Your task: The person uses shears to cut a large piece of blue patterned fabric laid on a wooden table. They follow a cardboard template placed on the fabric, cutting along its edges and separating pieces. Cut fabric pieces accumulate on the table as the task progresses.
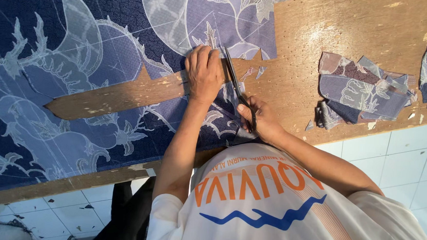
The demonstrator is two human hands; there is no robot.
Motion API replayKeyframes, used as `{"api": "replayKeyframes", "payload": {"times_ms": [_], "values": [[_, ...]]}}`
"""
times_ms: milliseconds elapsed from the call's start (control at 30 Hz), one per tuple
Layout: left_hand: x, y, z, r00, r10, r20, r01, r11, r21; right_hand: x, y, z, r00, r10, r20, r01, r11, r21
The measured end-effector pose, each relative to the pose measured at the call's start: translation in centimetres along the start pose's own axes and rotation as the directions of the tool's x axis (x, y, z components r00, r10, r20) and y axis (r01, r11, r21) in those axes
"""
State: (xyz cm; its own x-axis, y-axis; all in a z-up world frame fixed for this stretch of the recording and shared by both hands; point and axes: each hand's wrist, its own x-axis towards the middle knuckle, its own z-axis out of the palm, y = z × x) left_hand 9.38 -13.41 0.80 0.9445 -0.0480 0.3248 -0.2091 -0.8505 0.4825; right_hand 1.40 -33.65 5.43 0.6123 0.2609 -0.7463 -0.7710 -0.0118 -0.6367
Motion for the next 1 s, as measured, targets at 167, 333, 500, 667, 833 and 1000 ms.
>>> {"api": "replayKeyframes", "payload": {"times_ms": [167, 333, 500, 667, 833, 1000], "values": [[0.4, -0.3, -0.4, 0.999, 0.028, 0.015, -0.027, 0.999, -0.035, -0.1, 0.1, 1.0, 0.999, -0.007, -0.04, 0.006, 1.0, -0.017], [0.5, -0.3, -0.7, 0.998, 0.056, 0.008, -0.056, 0.998, -0.03, 0.5, -0.3, 1.8, 0.997, -0.006, -0.071, 0.002, 0.999, -0.054], [0.7, -0.2, -1.0, 0.997, 0.07, -0.031, -0.072, 0.996, -0.045, 1.0, -0.6, 2.7, 0.993, -0.011, -0.119, 0.003, 0.998, -0.067], [0.6, -0.1, -1.1, 0.997, 0.081, -0.016, -0.082, 0.996, -0.022, 0.6, -0.4, 3.0, 0.989, -0.069, -0.13, 0.058, 0.995, -0.084], [0.8, -0.1, -1.2, 0.997, 0.074, -0.033, -0.075, 0.997, -0.023, 1.0, -0.6, 3.1, 0.99, -0.068, -0.12, 0.067, 0.998, -0.01], [0.8, -0.2, -1.4, 0.995, 0.083, -0.06, -0.087, 0.993, -0.077, 2.7, -1.7, 2.9, 0.994, -0.045, -0.094, 0.046, 0.999, 0.006]]}}
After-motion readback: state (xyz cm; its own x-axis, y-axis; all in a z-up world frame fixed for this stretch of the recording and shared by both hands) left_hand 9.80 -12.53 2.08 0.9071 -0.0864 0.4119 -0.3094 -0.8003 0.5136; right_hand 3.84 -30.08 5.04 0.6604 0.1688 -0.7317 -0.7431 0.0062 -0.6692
